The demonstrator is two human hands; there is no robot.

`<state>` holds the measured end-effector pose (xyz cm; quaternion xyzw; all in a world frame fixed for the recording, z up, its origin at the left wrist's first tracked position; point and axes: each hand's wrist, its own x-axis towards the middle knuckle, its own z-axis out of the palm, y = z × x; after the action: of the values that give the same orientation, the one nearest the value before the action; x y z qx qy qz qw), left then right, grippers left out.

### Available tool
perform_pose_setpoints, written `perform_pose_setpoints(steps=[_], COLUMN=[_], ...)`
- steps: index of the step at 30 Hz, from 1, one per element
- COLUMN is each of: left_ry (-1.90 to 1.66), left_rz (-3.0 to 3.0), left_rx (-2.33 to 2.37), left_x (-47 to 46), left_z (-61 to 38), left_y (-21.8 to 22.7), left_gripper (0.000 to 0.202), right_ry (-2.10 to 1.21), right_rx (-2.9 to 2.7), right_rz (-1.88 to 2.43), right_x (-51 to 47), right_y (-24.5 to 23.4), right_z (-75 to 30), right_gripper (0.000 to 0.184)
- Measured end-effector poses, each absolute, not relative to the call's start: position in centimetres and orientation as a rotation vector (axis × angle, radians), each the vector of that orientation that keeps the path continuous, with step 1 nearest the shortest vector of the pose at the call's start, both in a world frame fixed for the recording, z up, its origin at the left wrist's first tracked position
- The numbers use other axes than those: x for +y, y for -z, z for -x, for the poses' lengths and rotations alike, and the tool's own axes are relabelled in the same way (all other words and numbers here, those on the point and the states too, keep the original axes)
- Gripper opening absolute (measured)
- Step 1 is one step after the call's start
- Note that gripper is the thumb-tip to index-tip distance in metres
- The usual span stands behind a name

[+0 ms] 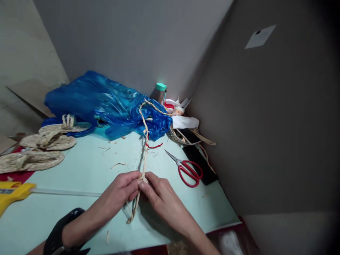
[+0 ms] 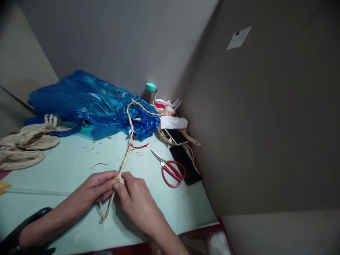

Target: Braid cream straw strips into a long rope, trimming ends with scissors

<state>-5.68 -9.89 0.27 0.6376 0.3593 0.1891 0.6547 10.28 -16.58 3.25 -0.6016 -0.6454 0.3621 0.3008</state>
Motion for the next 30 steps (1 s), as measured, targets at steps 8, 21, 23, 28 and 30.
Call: perform_pose_setpoints(steps=[8,21,23,28,30], left_ry=[-0.302,-0.367,-0.481,-0.718,-0.776], left_rz=[-1.931,-1.937,-1.805,-1.359,-1.265], left_rx=[0.917,0.988,0.991,1.031,1.036], left_x=[-10.6,-9.0,-8.0,-4.8,-3.2], left_z=[5.4,6.9,7.3,5.8,4.3], left_y=[-1.9,-3.5,-4.3,-5.2,-4.8], left_gripper=[0.03,0.034,0.031,0.033,0.032], right_ry=[-0.955,-0.858,-0.943,-1.001,-1.002], right_rx=[-1.675,-1.596,-1.564,-1.659,-1.726], right_rz=[1.562,1.646,1.611,1.543,1.518], right_x=[-15.9,-16.7,-16.5,-16.0,-15.8], right_y=[-1.3,-1.0,-1.2,-2.3,-2.7], right_z=[-10.4,-10.2,-10.4,-10.7,-10.6], right_gripper=[0.032,0.031,0.032,0.037,0.037])
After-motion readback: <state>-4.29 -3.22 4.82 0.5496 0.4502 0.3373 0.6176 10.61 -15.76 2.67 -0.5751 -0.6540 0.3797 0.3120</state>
